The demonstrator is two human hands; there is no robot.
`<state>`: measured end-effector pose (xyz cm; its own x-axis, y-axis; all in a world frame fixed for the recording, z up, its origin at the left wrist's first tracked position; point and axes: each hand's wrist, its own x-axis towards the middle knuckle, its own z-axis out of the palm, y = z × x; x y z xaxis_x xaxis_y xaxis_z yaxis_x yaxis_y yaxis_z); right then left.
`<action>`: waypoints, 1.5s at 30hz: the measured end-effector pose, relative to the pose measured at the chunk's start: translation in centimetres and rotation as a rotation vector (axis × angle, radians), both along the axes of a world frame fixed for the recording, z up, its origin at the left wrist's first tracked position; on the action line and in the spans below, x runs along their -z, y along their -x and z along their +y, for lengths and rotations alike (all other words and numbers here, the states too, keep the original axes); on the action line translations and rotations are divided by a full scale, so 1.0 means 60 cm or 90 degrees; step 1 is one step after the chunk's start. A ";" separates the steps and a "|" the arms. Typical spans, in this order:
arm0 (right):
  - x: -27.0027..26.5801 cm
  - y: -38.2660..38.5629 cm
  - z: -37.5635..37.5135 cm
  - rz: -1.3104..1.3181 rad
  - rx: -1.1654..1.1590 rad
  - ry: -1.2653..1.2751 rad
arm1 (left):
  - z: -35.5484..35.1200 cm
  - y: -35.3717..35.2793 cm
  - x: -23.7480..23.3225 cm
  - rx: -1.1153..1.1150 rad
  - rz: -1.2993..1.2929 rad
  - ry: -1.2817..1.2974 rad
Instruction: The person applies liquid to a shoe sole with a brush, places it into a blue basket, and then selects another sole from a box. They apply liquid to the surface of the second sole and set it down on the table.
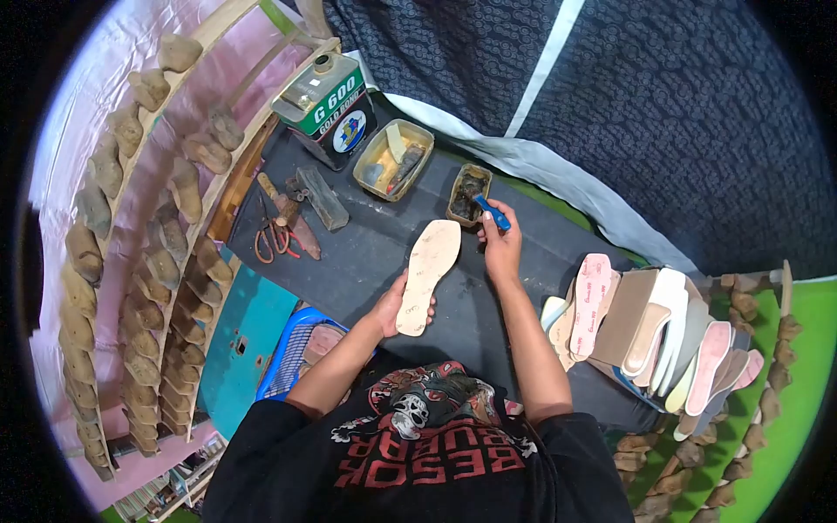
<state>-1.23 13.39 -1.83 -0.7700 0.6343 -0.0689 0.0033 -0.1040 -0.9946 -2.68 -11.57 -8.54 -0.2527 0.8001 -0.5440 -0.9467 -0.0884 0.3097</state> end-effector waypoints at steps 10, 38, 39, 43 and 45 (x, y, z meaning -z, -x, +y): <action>-0.013 -0.038 0.007 0.075 0.048 -0.014 | 0.015 -0.004 -0.009 -0.014 0.043 0.042; -0.127 -0.177 0.012 -0.042 0.052 -0.402 | 0.061 -0.056 -0.053 0.114 0.104 0.025; -0.127 -0.179 0.017 -0.054 0.054 -0.427 | 0.065 -0.059 -0.059 0.124 0.111 0.031; -0.136 -0.201 0.016 -0.111 0.005 -0.456 | 0.077 -0.065 -0.052 0.129 0.108 0.007; -0.138 -0.213 0.008 -0.113 -0.044 -0.466 | 0.082 -0.068 -0.046 0.126 0.086 0.012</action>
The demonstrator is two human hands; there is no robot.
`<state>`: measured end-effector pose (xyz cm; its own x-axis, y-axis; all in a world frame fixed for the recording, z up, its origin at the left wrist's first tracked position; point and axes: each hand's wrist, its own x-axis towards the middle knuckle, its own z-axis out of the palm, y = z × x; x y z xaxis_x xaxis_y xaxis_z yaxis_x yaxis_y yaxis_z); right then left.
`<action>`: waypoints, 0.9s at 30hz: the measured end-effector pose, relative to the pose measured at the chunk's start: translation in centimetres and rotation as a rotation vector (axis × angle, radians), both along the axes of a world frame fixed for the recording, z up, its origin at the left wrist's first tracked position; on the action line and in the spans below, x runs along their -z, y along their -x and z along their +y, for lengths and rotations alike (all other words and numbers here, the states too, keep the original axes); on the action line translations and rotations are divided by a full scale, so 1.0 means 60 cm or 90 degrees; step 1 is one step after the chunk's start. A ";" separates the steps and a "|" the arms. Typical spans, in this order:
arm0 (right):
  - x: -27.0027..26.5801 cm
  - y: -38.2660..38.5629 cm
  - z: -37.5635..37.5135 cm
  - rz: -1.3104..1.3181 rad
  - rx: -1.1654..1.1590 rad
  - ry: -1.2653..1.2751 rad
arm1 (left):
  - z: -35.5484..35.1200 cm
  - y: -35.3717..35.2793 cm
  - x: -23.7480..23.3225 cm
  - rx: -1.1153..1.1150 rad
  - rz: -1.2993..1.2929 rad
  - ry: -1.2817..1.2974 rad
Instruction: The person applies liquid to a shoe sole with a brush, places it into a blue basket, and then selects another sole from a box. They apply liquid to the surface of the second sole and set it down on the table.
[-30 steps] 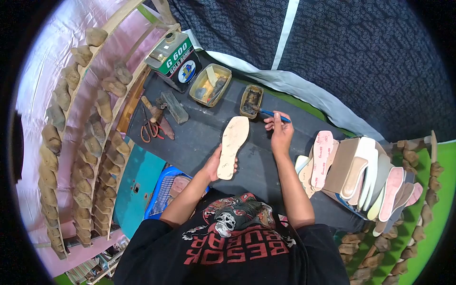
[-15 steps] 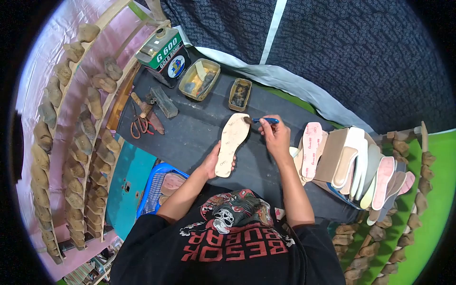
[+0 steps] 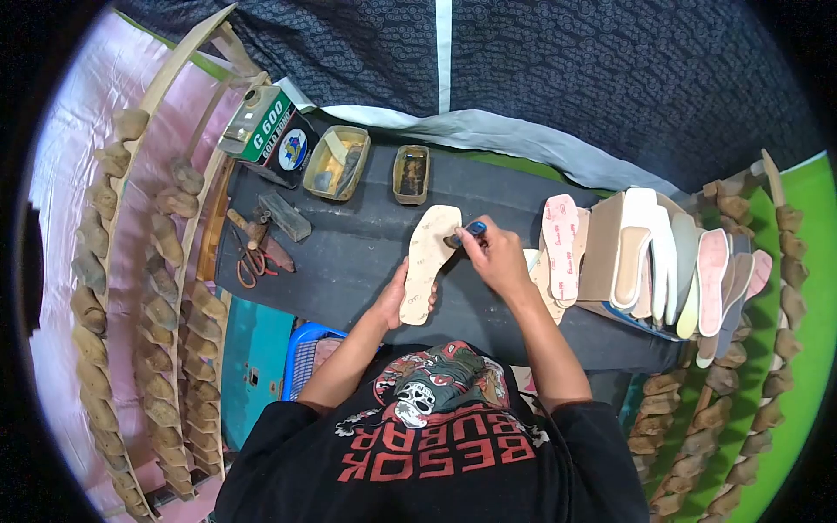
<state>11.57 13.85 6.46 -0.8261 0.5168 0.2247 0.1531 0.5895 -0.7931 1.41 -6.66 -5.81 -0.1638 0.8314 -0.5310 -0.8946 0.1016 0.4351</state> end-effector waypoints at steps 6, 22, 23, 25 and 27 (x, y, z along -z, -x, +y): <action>0.003 0.010 0.022 0.093 0.101 -0.009 | 0.002 -0.011 0.002 0.028 -0.015 -0.053; -0.011 0.004 0.019 0.046 0.099 -0.096 | 0.010 -0.051 0.011 0.000 -0.043 -0.085; -0.016 0.004 0.023 0.051 0.111 -0.101 | 0.013 -0.052 0.008 0.003 -0.038 -0.080; -0.015 -0.002 0.027 0.072 0.119 -0.094 | 0.020 -0.054 0.006 0.011 -0.028 -0.070; -0.014 -0.010 0.027 0.071 0.111 -0.081 | 0.028 -0.054 0.002 -0.002 -0.019 -0.073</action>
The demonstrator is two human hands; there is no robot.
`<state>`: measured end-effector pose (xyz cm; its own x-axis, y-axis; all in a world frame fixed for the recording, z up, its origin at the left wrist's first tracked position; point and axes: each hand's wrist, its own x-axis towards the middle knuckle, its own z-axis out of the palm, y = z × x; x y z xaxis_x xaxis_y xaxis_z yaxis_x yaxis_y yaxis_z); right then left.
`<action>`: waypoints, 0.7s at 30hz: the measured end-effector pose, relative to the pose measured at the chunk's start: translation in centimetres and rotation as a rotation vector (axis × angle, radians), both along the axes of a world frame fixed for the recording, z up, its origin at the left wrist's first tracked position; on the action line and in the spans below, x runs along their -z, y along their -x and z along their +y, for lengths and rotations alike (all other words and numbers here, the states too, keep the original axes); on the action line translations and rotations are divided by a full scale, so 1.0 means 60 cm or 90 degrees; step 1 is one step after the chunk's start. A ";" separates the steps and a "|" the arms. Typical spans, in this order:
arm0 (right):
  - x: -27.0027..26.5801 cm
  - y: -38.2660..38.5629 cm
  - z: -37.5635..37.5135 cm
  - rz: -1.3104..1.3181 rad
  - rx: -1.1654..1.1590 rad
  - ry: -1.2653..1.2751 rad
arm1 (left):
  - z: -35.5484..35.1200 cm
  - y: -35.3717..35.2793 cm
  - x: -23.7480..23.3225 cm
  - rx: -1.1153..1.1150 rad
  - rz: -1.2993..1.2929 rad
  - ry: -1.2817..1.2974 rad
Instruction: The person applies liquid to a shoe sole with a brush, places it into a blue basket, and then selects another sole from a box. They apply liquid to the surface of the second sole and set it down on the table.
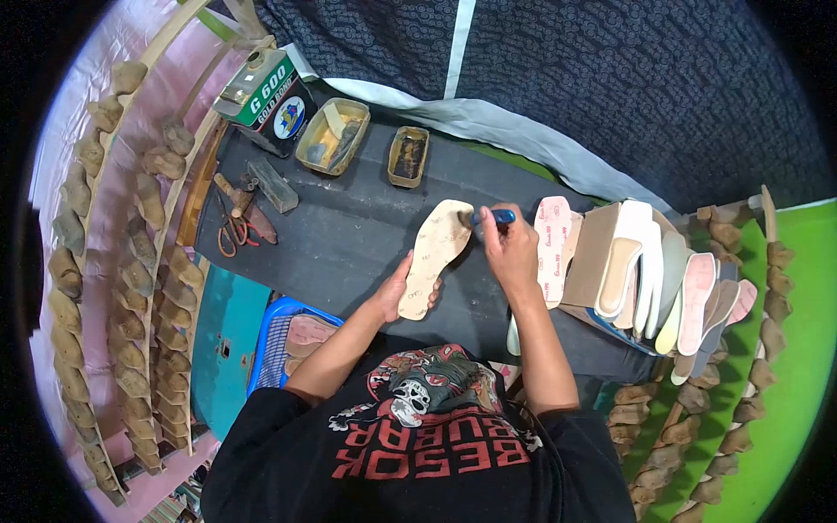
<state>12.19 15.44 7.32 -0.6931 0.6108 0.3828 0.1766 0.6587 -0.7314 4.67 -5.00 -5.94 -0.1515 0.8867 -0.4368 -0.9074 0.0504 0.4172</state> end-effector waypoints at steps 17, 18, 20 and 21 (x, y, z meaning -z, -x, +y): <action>-0.011 -0.069 0.008 -0.037 -0.112 0.033 | 0.048 -0.031 0.011 -0.003 0.001 0.005; -0.013 -0.072 0.000 -0.068 -0.134 0.032 | 0.048 -0.031 0.012 -0.012 -0.002 0.004; -0.013 -0.071 -0.003 -0.076 -0.136 0.044 | 0.046 -0.034 0.016 -0.033 -0.011 0.002; -0.011 -0.072 -0.005 -0.082 -0.135 0.052 | 0.045 -0.035 0.001 -0.042 -0.017 0.001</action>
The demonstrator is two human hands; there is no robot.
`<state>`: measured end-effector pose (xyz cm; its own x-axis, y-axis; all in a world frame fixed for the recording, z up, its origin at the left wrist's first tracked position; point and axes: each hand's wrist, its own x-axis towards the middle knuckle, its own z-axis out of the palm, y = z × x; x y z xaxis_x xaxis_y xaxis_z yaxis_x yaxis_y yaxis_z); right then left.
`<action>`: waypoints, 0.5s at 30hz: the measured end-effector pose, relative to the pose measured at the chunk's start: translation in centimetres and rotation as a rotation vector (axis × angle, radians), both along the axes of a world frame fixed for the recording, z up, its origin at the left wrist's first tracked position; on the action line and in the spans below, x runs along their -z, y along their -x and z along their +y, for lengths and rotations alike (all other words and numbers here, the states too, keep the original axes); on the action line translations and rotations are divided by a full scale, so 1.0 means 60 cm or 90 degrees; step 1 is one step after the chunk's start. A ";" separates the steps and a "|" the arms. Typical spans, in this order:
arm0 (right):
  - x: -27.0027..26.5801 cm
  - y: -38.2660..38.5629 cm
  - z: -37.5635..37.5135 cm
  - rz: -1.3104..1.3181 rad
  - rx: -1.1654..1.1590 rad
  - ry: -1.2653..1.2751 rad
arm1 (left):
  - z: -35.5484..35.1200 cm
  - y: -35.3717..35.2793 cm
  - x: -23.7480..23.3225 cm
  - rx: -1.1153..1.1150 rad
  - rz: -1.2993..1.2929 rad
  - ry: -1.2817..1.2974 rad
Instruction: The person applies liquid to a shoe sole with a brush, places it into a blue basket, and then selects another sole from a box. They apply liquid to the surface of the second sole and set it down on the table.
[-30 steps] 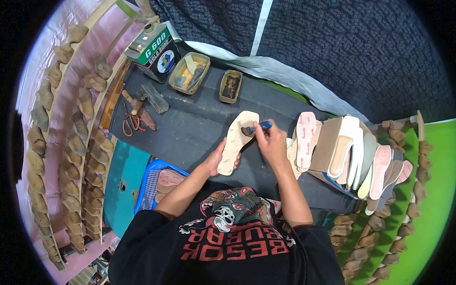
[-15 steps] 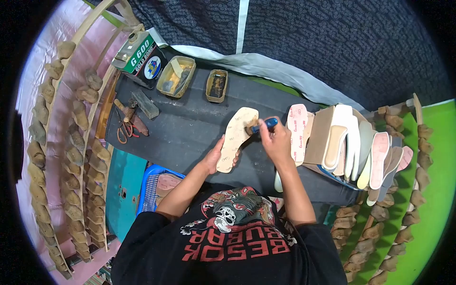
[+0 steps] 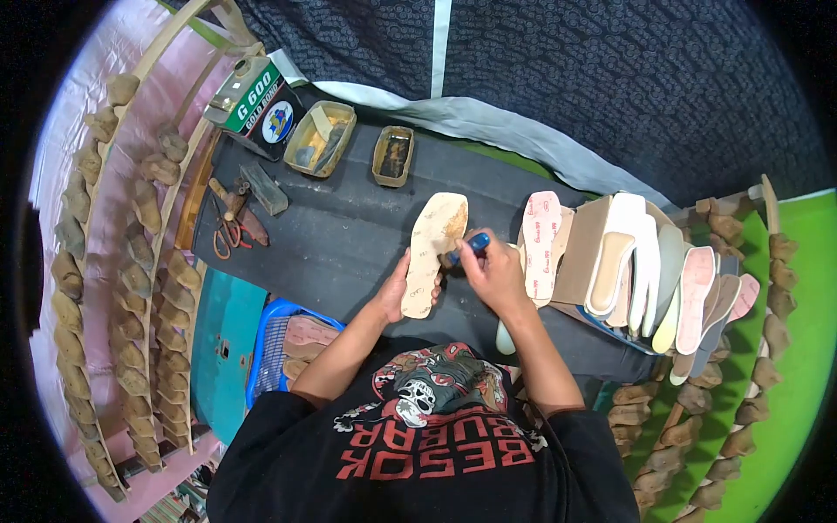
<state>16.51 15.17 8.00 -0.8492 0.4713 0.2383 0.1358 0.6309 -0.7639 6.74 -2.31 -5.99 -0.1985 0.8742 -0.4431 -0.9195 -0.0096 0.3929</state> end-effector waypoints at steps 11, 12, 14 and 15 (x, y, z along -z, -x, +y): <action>-0.003 0.005 0.017 0.105 0.010 -0.064 | 0.014 -0.010 -0.006 -0.009 -0.032 -0.024; -0.001 0.002 0.013 0.106 -0.002 -0.061 | 0.015 -0.010 -0.003 -0.013 -0.030 -0.022; 0.005 -0.002 0.019 0.113 0.019 -0.072 | 0.013 -0.012 0.004 -0.004 -0.025 -0.038; -0.001 -0.001 0.021 0.121 0.039 -0.067 | 0.013 -0.012 0.004 0.009 -0.022 -0.055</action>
